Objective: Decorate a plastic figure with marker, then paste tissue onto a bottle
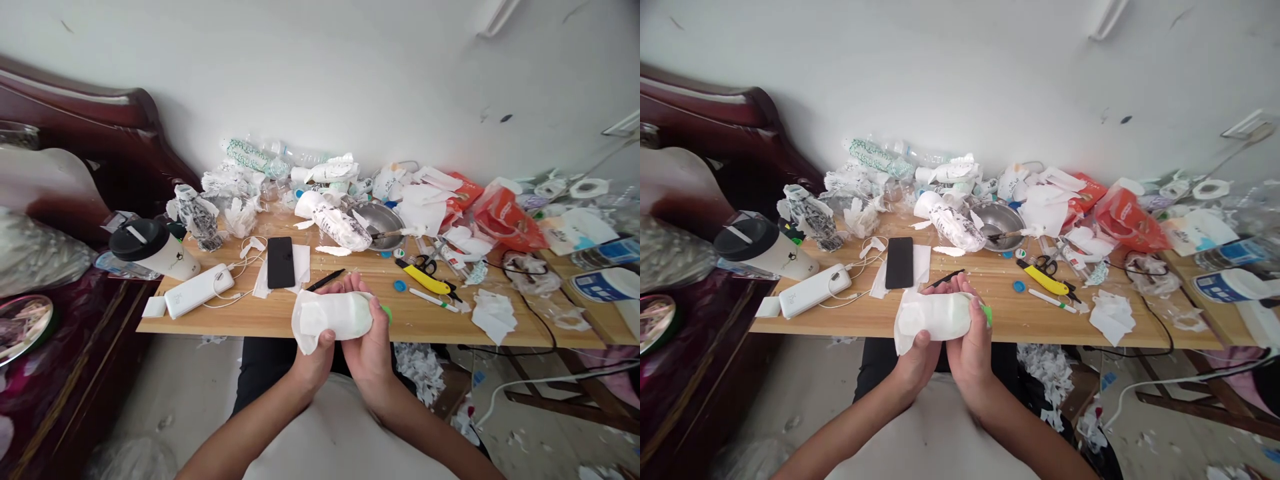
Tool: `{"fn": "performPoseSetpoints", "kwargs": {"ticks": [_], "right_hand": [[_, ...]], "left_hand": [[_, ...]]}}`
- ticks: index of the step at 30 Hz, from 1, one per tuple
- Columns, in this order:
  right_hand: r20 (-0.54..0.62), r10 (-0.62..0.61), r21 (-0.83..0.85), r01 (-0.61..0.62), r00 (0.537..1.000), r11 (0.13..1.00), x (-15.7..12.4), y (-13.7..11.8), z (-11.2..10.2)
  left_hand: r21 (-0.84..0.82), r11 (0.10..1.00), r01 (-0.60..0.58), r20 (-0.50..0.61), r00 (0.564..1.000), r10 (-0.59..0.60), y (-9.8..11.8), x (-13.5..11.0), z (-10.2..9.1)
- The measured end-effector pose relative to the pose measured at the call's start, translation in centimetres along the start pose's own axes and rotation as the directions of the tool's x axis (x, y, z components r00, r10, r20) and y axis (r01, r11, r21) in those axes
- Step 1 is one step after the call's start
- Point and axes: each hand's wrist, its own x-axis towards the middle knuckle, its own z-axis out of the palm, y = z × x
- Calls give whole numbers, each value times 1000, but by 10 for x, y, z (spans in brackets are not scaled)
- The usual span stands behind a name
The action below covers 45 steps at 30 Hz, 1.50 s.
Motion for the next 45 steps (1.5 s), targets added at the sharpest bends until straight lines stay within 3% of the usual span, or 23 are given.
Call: {"fn": "performPoseSetpoints", "kwargs": {"ticks": [3, 5, 9, 12, 15, 19, 22, 24, 26, 32, 35, 39, 42, 45], "right_hand": [[-4, 18, -15, -18, 1000, 1000, -1, 1, -3], [-9, 30, -27, -30, 1000, 999, -1, 1, -7], [26, 37, -56, -36, 999, 998, 0, -2, -14], [49, 62, -72, -58, 997, 996, 3, -2, -19], [50, 65, -97, -60, 997, 993, 5, -1, -24], [61, 57, -116, -50, 997, 992, 1, 4, -30], [112, 69, -103, -57, 991, 993, -5, 5, -31], [158, 57, -90, -43, 986, 995, -8, 3, -30], [175, 18, -86, -3, 984, 996, -11, 1, -28], [210, 12, -51, -2, 978, 999, -9, -2, -29], [233, -66, -93, 90, 970, 992, -4, -2, -31], [179, -148, -125, 172, 973, 977, 2, -1, -27], [135, -159, -65, 168, 978, 984, 9, -5, -20], [62, -205, -16, 206, 977, 978, 18, -12, -9]], "left_hand": [[43, 996, -80, -63, 995, 83, 4, 2, -4], [106, 989, -107, -45, 993, 113, 9, 3, -7], [182, 980, -86, 71, 995, 74, 22, 6, -15], [352, 932, -83, 133, 990, 38, 33, 9, -17], [541, 840, -32, 102, 994, -27, 42, 12, -15], [621, 783, 13, 3, 1000, -19, 50, 8, -11], [649, 758, -66, 102, 995, 0, 58, -1, -6], [657, 737, -158, 190, 981, 41, 63, -6, -2], [667, 720, -190, 192, 978, 80, 65, -8, 2], [632, 773, -55, 91, 996, -4, 57, 3, -4], [623, 782, -22, 100, 994, -52, 54, 6, -6], [598, 801, 21, 58, 996, -70, 51, 6, -4], [470, 882, -18, 128, 991, -48, 45, 6, -9], [272, 960, -71, 23, 997, 68, 31, 0, -18]]}}
